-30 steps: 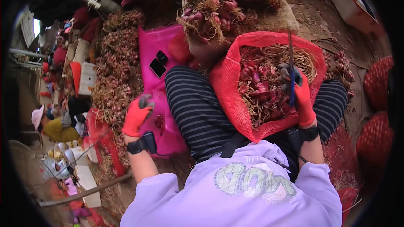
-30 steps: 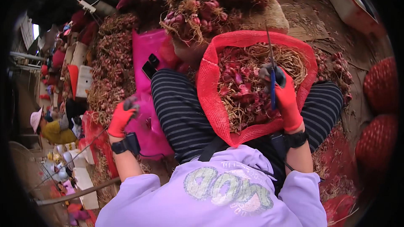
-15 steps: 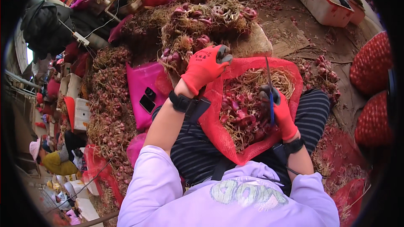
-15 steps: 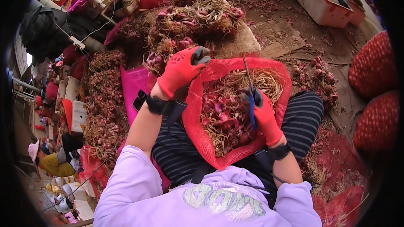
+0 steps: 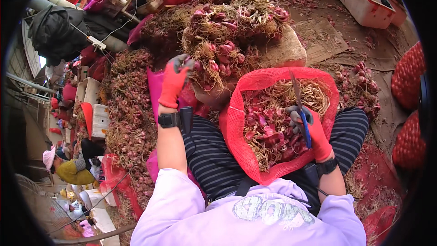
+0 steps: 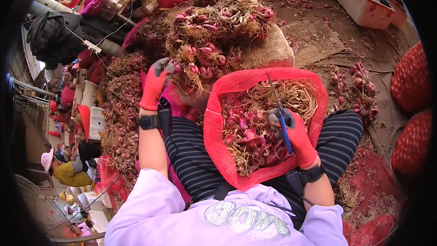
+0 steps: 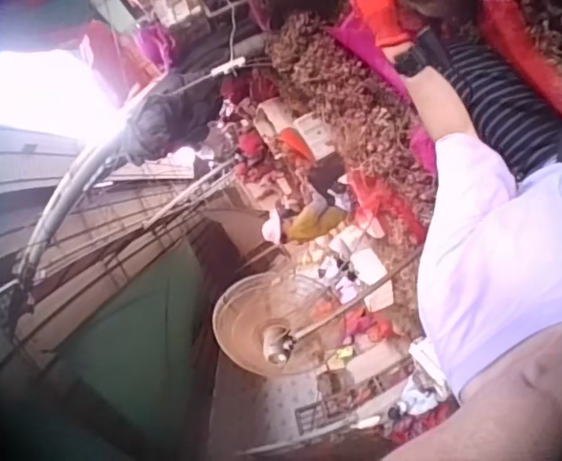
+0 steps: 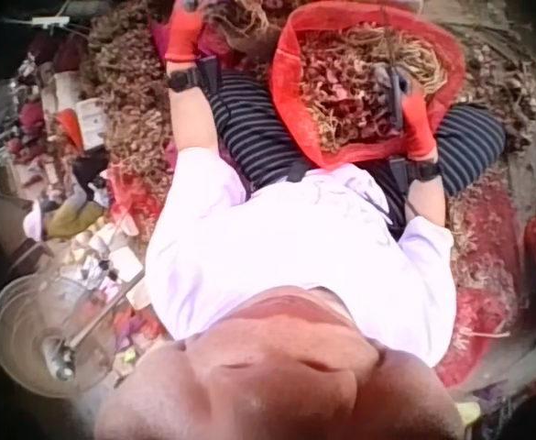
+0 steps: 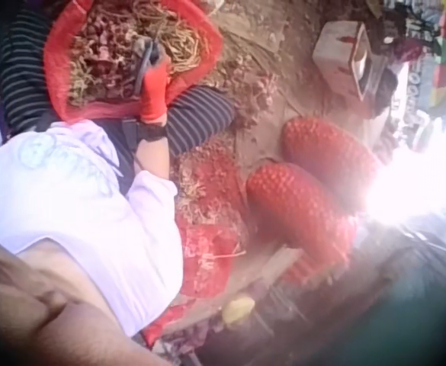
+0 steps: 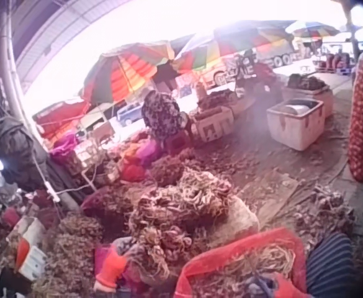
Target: The recorder is using scissors to trim the roots and stems from small red onions.
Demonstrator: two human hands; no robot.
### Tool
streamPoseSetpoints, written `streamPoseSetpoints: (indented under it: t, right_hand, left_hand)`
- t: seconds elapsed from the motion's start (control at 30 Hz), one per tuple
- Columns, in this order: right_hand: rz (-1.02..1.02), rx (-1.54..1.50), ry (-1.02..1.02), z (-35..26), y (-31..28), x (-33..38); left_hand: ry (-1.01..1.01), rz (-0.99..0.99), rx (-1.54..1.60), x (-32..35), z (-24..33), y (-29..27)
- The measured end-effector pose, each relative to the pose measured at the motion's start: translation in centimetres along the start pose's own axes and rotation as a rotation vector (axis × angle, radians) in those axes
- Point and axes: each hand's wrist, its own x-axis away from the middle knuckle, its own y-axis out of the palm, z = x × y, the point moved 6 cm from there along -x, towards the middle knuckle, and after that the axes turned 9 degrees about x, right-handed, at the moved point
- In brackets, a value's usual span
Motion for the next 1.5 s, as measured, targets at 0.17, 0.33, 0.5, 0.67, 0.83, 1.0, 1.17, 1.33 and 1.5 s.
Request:
streamPoseSetpoints:
  t: [0.17,0.33,0.5,0.67,0.83,1.0,1.17,1.33,1.5]
  right_hand:
    - [-0.038,-0.071,-0.040,1.6,-0.2,-0.2]
    - [0.025,-0.020,-0.026,0.7,-0.3,0.4]
    - [-0.099,-0.190,-0.038,1.6,0.3,1.1]
    - [-0.152,0.055,-0.066,-0.5,2.0,1.4]
    - [-0.189,0.248,0.026,-4.9,6.6,0.8]
    - [-0.398,0.383,0.071,-6.3,13.1,-4.2]
    - [-0.423,0.474,0.314,-5.8,15.8,-8.6]
    - [-0.371,0.570,0.367,-4.9,15.3,-11.1]
    - [-0.384,0.626,0.246,-4.4,14.9,-12.8]
  left_hand:
    - [0.492,0.071,-0.942,2.5,2.6,3.3]
    - [0.248,-0.117,-0.816,1.0,2.9,2.7]
    - [0.345,0.093,-0.819,0.1,1.7,1.5]
    - [0.081,0.102,-0.155,-0.6,-1.6,-0.9]
    - [-0.128,-0.003,0.879,0.3,-4.9,-1.1]
    - [0.237,0.147,0.202,1.0,-4.2,1.3]
    - [0.294,0.336,-0.101,1.3,-3.5,0.0]
    - [0.525,0.690,-0.508,3.9,-3.2,1.2]
    - [0.508,0.366,-0.323,4.1,-0.6,3.3]
